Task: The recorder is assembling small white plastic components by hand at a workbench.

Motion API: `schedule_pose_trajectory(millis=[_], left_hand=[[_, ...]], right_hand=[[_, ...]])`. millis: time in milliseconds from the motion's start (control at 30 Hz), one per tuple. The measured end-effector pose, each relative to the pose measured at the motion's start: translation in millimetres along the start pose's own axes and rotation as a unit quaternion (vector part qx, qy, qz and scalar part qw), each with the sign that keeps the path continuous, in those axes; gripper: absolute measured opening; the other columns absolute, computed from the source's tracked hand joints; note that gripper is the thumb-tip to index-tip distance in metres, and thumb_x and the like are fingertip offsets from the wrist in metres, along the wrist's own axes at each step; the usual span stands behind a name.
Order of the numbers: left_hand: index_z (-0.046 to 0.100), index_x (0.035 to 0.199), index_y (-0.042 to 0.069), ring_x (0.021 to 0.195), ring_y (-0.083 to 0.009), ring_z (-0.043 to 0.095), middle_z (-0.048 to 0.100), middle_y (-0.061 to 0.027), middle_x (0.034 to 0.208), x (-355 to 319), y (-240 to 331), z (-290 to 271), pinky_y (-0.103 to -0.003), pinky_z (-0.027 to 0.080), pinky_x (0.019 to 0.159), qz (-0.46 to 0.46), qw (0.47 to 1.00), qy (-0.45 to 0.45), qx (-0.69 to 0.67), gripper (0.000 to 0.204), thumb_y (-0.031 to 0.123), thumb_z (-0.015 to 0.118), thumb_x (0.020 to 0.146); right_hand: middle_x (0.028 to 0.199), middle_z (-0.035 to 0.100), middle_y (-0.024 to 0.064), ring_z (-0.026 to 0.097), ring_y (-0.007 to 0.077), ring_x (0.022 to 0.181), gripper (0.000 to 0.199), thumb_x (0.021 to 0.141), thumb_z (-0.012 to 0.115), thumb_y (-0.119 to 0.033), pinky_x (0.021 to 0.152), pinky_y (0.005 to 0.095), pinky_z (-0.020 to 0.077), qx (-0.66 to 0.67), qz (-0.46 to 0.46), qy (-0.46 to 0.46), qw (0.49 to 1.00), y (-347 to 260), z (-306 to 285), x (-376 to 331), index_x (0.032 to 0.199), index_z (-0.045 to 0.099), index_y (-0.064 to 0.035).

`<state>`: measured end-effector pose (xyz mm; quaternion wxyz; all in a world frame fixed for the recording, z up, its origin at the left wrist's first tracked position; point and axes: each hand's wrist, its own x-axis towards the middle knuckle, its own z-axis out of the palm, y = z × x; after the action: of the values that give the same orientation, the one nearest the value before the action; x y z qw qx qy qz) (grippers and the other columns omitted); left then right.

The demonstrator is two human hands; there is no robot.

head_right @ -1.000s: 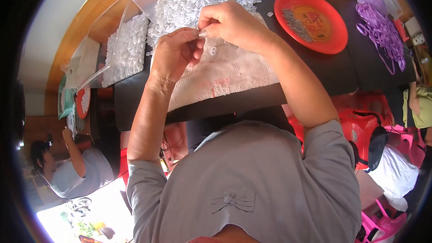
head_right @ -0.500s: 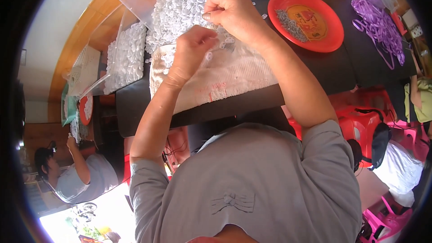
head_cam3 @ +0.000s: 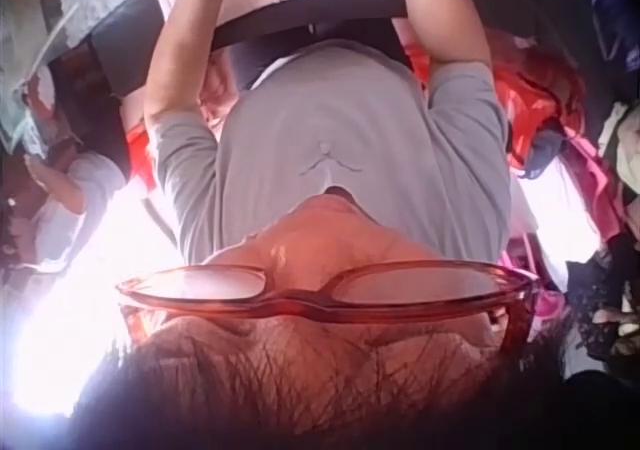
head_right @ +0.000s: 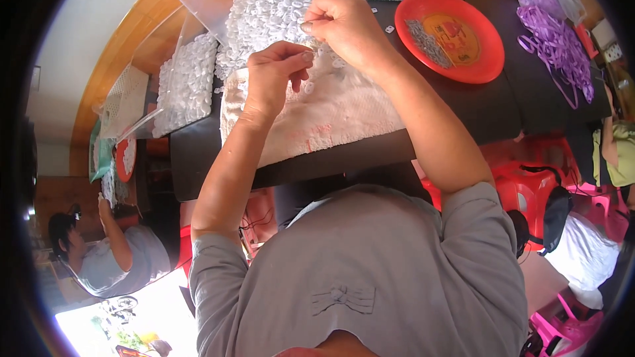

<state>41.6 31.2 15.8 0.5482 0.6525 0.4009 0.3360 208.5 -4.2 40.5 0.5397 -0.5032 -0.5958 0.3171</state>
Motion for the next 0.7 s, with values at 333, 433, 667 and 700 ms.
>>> schedule_pose_trajectory(millis=[333, 433, 667, 700], left_hand=[[0.062, 0.087, -0.005, 0.054, -0.011, 0.055, 0.065, -0.0092, 0.072, -24, 2, -8, -0.022, 0.041, 0.045, 0.014, 0.968, 0.054, -0.243, 0.009, 0.003, 0.066, 0.085], [0.06, 0.09, -0.006, 0.057, -0.0122, 0.056, 0.065, -0.0112, 0.076, -27, 0, -8, -0.024, 0.043, 0.048, 0.027, 0.958, 0.064, -0.279, 0.009, 0.003, 0.062, 0.088], [0.059, 0.094, -0.005, 0.06, -0.0157, 0.058, 0.063, -0.0116, 0.079, -26, -10, -13, -0.027, 0.045, 0.049, -0.004, 0.929, 0.065, -0.364, 0.01, 0.004, 0.06, 0.09], [0.059, 0.094, -0.004, 0.06, -0.016, 0.058, 0.062, -0.011, 0.079, -26, -11, -14, -0.027, 0.045, 0.049, -0.011, 0.931, 0.072, -0.358, 0.01, 0.005, 0.06, 0.09]], right_hand=[[0.077, 0.059, -0.0033, 0.052, 0.0046, 0.068, 0.007, 0.089, 0.062, -0.012, 0.058, 0.0198, 0.04, 0.093, 0.043, -0.057, 0.993, 4, 30, -9, 0.087, 0.061, -0.0058], [0.079, 0.06, -0.0035, 0.054, 0.0046, 0.071, 0.007, 0.089, 0.061, -0.012, 0.059, 0.0198, 0.0408, 0.108, 0.054, -0.041, 0.992, 2, 37, -12, 0.089, 0.061, -0.0056], [0.079, 0.06, -0.0033, 0.054, 0.0048, 0.072, 0.008, 0.091, 0.058, -0.013, 0.06, 0.0203, 0.0412, 0.096, 0.064, -0.042, 0.992, 5, 39, -14, 0.092, 0.061, -0.0052], [0.079, 0.06, -0.0031, 0.054, 0.0049, 0.072, 0.009, 0.092, 0.057, -0.013, 0.06, 0.0208, 0.0415, 0.075, 0.048, -0.038, 0.995, 5, 38, -14, 0.092, 0.061, -0.0047]])
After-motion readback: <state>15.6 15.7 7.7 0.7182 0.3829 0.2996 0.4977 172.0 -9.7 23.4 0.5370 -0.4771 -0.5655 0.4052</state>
